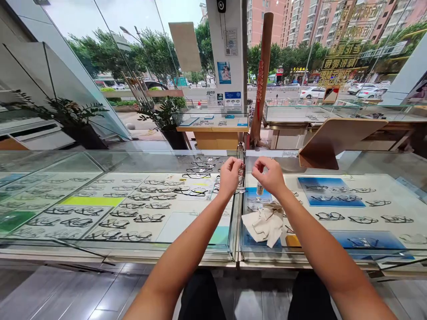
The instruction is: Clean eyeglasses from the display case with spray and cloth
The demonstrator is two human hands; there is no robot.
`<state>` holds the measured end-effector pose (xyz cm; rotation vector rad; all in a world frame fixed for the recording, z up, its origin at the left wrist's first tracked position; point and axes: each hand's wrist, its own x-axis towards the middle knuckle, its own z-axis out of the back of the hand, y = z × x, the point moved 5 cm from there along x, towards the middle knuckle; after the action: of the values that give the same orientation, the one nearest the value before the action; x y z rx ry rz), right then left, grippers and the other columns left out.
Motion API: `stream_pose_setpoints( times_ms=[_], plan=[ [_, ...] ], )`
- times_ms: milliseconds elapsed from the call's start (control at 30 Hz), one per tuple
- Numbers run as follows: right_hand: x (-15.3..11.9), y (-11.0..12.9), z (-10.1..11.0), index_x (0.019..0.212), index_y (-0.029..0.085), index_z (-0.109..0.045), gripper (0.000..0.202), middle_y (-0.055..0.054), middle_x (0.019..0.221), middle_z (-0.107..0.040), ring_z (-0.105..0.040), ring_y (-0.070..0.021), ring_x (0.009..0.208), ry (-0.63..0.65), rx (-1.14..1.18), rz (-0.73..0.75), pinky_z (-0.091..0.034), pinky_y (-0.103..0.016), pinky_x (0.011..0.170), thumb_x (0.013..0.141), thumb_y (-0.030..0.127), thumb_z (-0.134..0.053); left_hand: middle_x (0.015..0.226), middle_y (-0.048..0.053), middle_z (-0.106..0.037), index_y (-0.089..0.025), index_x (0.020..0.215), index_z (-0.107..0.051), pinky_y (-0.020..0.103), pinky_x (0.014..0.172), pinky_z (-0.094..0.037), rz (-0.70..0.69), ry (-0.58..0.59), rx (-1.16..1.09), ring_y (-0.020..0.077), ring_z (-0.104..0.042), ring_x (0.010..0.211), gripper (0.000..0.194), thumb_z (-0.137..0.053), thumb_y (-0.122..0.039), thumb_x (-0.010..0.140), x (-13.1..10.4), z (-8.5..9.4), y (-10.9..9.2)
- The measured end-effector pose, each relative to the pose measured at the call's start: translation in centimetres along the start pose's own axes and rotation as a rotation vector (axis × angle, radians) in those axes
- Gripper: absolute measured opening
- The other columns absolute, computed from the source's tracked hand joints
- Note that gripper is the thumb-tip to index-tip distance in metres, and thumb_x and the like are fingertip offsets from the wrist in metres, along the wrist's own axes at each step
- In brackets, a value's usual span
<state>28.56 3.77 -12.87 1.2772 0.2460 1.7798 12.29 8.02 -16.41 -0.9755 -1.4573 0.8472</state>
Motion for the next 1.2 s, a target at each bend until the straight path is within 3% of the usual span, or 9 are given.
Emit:
stream_pose_setpoints(
  times_ms=[100,367,533,667,900,1000,1200],
  plan=[
    [-0.1,0.0,-0.5,0.073,0.025,-0.056,0.018,0.001,0.072,-0.065,-0.056,-0.0178,0.070,0.008,0.111,-0.004,-0.043,-0.034,0.076,0.087,0.034,-0.064,0.079,0.002,-0.062,-0.022,0.080,-0.057,0.027,0.069,-0.058,-0.099,0.006,0.025,0.0159,-0.063,0.075,0.042,-0.068,-0.060,0.095,-0.9,-0.1,-0.4],
    [-0.1,0.1,-1.0,0.083,0.024,-0.071,0.015,0.000,0.078,-0.069,-0.057,-0.0172,0.072,0.029,0.396,-0.064,-0.046,-0.032,0.071,0.090,0.037,-0.071,0.083,0.003,-0.066,-0.023,0.087,-0.063,0.028,0.063,-0.054,-0.321,0.014,0.155,0.0162,-0.063,0.071,0.042,-0.059,-0.060,0.105,-1.9,0.2,-1.3],
    [0.2,-0.8,-1.4,0.083,0.023,-0.072,0.021,0.001,0.078,-0.069,-0.056,-0.0158,0.072,0.062,0.530,-0.146,-0.043,-0.032,0.070,0.085,0.043,-0.079,0.086,0.004,-0.068,-0.022,0.091,-0.065,0.028,0.066,-0.055,-0.327,0.036,0.158,0.0163,-0.066,0.075,0.034,-0.062,-0.052,0.106,-1.8,0.2,-1.1],
    [0.5,-1.7,-1.1,0.081,0.022,-0.071,0.027,0.001,0.076,-0.066,-0.053,-0.0147,0.068,0.036,0.563,-0.188,-0.043,-0.031,0.068,0.082,0.047,-0.081,0.100,0.008,-0.073,-0.022,0.101,-0.072,0.030,0.073,-0.063,-0.264,0.122,0.072,0.0203,-0.072,0.091,0.034,-0.068,-0.056,0.101,-1.3,-0.1,-0.7],
    [0.1,-2.3,-0.5,0.094,0.024,-0.072,0.017,0.006,0.061,-0.058,-0.055,-0.0150,0.056,-0.101,0.453,-0.181,-0.044,-0.031,0.061,0.092,0.041,-0.073,0.114,0.010,-0.078,-0.022,0.110,-0.077,0.031,0.086,-0.065,-0.257,0.153,0.116,0.0225,-0.075,0.107,0.031,-0.072,-0.051,0.101,-0.7,0.0,0.1],
    [-0.3,-2.1,-0.1,0.099,0.024,-0.071,0.018,0.005,0.059,-0.065,-0.063,-0.0170,0.056,-0.168,0.312,-0.155,-0.049,-0.033,0.066,0.099,0.041,-0.067,0.116,0.011,-0.078,-0.021,0.111,-0.077,0.030,0.084,-0.066,-0.257,0.144,0.112,0.0225,-0.074,0.109,0.034,-0.072,-0.052,0.100,-0.4,0.2,0.3],
    [-0.4,-1.7,2.5,0.110,0.025,-0.073,0.022,-0.005,0.098,-0.085,-0.070,-0.0190,0.068,-0.457,-0.034,-0.082,-0.054,-0.037,0.073,0.106,0.041,-0.058,0.113,0.010,-0.077,-0.020,0.110,-0.078,0.030,0.080,-0.067,-0.277,0.155,0.147,0.0209,-0.072,0.103,0.032,-0.070,-0.050,0.102,-0.3,0.2,0.4]
  ],
)
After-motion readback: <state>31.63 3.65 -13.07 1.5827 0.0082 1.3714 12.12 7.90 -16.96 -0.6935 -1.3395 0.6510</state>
